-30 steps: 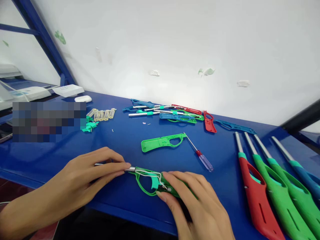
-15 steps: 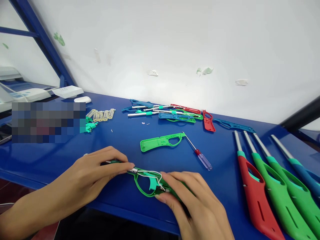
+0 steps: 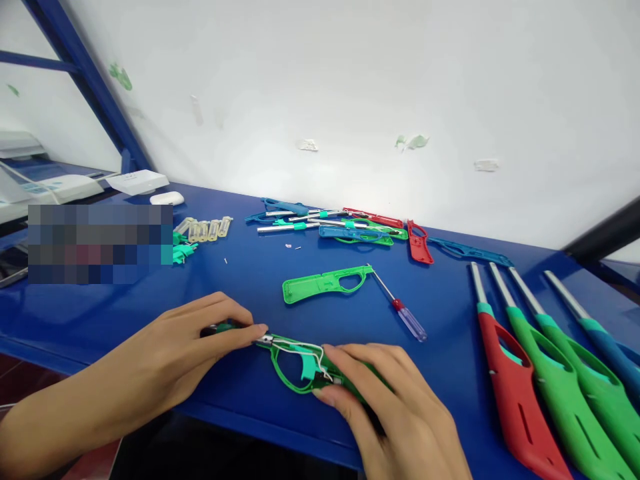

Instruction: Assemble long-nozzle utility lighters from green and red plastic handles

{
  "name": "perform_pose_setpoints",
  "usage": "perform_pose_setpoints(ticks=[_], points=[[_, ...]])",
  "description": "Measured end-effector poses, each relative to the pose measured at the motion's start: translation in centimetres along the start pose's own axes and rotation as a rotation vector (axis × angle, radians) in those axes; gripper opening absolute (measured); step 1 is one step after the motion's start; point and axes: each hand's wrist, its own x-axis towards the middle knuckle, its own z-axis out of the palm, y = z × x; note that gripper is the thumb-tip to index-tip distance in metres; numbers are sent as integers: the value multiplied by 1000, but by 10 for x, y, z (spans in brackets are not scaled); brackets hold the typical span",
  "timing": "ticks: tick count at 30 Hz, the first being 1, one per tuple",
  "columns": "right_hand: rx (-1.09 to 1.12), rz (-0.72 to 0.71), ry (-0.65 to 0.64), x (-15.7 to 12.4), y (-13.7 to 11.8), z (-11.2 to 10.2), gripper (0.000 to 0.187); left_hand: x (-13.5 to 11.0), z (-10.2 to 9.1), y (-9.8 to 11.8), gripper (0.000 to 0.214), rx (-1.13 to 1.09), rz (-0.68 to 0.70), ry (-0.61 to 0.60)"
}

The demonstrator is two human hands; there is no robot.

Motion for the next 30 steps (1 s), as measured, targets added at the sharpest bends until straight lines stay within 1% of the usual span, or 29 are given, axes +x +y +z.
perform_pose_setpoints(ticks=[4, 8, 14, 18, 20, 22, 23, 26, 30], points=[[8, 9, 2, -2, 1, 0, 30, -4, 0, 1, 59, 59, 11, -31], [10, 20, 0, -2, 1, 0, 31, -1, -3, 5, 62, 153, 63, -31], [39, 36, -16, -2, -1, 1, 31, 8, -7, 16, 50, 328, 146, 14], [53, 53, -25, -3, -1, 1, 27, 10, -7, 22, 48, 381, 173, 28], [55, 63, -24, -3, -1, 0, 26, 11, -6, 23, 43, 355, 153, 30], [51, 58, -33, -3, -1, -1, 28, 14, -5, 24, 31, 297, 110, 67], [50, 47, -43, -3, -1, -1, 29, 15, -3, 24, 29, 263, 90, 99], [49, 11, -87, -4, 1, -2, 28, 21, -1, 23, 37, 178, 60, 178], [29, 12, -145, -8, 5, -2, 32, 24, 0, 22, 46, 122, 51, 160]])
